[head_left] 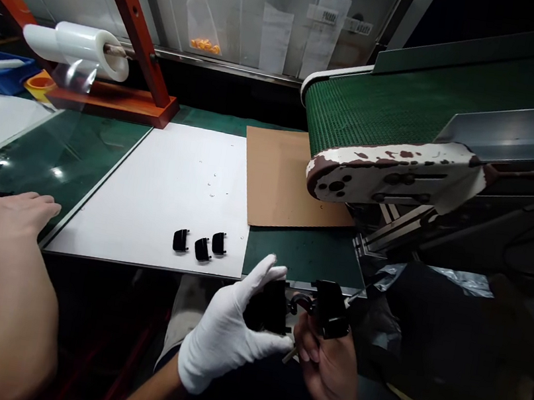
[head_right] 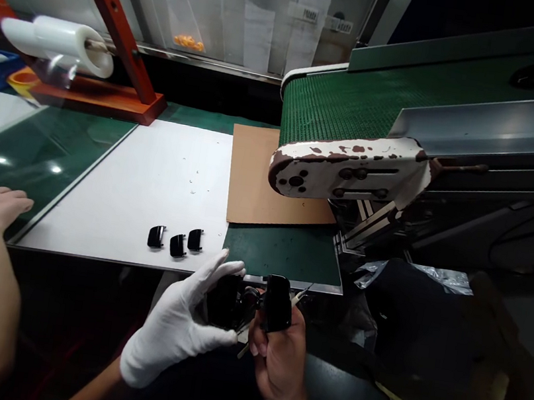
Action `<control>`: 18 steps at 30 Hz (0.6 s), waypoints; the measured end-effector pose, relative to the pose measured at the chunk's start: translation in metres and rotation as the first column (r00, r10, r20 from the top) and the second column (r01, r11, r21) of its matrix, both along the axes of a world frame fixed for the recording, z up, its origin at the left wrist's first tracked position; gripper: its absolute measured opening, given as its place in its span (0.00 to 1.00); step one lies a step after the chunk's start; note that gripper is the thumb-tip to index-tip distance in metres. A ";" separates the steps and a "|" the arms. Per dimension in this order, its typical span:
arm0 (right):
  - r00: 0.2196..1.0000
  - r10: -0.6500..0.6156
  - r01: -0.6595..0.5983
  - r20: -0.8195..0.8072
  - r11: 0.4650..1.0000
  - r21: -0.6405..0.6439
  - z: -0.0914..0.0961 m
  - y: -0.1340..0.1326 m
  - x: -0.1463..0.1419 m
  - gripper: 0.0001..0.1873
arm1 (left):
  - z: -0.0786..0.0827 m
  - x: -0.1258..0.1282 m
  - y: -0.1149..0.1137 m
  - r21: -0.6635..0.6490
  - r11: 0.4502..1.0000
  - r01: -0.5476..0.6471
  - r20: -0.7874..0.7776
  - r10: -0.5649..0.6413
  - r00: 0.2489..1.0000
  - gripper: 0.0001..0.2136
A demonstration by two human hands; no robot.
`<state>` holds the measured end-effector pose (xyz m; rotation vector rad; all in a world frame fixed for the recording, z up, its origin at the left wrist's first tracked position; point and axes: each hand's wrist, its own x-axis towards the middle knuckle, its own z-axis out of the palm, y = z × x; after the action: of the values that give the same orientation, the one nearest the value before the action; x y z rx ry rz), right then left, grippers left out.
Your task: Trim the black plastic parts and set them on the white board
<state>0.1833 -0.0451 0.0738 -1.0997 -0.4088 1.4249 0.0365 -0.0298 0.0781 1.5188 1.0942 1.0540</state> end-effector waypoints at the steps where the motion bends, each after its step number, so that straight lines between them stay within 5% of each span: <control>1: 1.000 -0.005 0.005 0.003 1.000 0.003 0.000 0.000 0.000 0.10 | 0.000 0.000 0.000 0.018 1.000 0.003 -0.023 -0.002 1.000 0.46; 18: 0.994 0.038 -0.035 -0.103 0.999 0.039 0.003 -0.002 -0.005 0.23 | -0.001 0.001 -0.001 0.055 0.998 0.001 -0.008 -0.001 1.000 0.51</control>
<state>0.1778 -0.0467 0.0766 -0.9881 -0.3810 1.4942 0.0378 -0.0303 0.0767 1.5681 1.0781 1.0859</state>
